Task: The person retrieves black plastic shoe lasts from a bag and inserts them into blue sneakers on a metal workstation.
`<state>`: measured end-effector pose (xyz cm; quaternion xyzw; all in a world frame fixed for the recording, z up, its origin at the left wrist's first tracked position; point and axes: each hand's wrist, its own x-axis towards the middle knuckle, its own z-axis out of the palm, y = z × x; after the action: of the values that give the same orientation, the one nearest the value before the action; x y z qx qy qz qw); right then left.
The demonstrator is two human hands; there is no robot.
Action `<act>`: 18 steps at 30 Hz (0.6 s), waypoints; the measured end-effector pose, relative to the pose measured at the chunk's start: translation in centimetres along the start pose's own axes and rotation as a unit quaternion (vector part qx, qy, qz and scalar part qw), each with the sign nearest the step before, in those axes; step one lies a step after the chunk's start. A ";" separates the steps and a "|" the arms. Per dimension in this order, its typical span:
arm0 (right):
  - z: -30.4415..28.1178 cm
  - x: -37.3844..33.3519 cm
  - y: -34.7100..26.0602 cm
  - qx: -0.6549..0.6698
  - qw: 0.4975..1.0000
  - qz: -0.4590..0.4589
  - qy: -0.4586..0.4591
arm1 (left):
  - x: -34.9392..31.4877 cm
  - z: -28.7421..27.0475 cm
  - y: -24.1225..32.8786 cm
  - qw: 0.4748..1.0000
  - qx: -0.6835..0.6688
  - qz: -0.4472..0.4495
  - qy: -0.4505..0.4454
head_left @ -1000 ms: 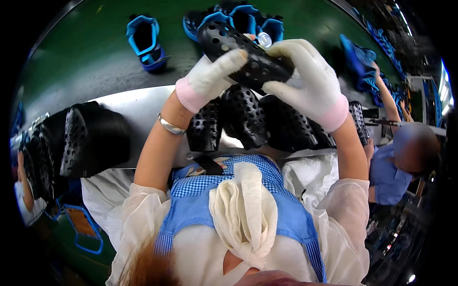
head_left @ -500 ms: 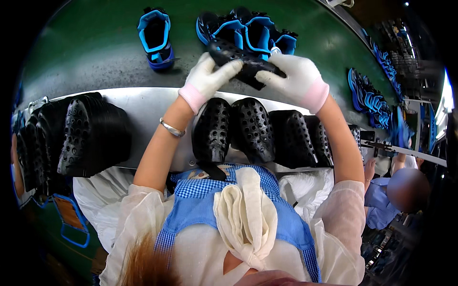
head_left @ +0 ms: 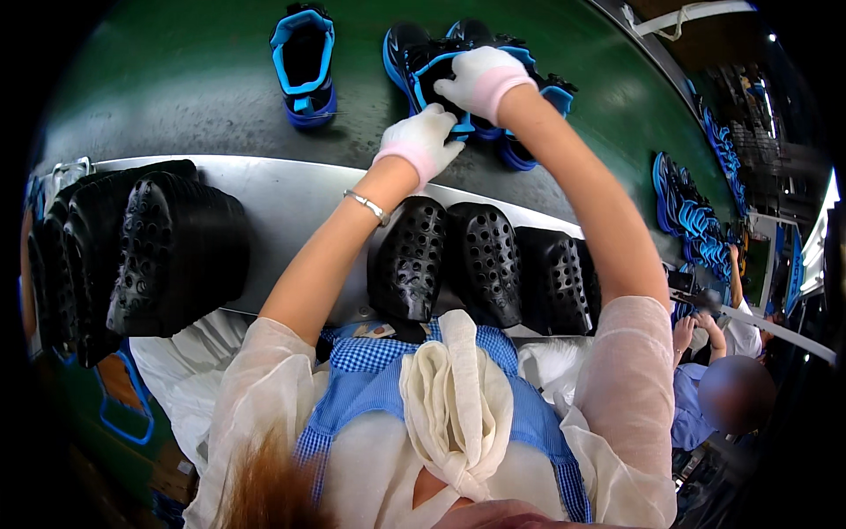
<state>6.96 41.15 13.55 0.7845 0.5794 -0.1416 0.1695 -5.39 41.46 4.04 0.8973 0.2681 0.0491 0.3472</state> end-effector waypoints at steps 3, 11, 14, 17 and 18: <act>2.2 2.3 -1.2 0.004 1.000 0.006 0.012 | 2.0 -0.7 -0.6 0.996 0.000 0.008 -0.090; 5.1 6.0 -0.9 0.053 0.997 0.047 0.025 | 3.8 -2.1 0.5 0.968 0.039 -0.075 -0.235; 5.7 5.9 -1.0 0.070 0.996 0.035 0.044 | 3.9 -1.9 0.5 0.969 0.052 -0.093 -0.224; 6.6 6.2 -0.4 0.075 0.991 0.005 0.110 | 3.7 -2.0 0.8 0.970 0.066 -0.099 -0.210; 6.4 6.1 -0.5 0.078 0.993 0.003 0.092 | 3.7 -2.0 0.8 0.969 0.072 -0.107 -0.212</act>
<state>8.10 43.75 5.21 0.8065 0.5779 -0.1126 0.0542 -2.40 44.06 5.66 0.8760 0.2855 -0.1994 0.3336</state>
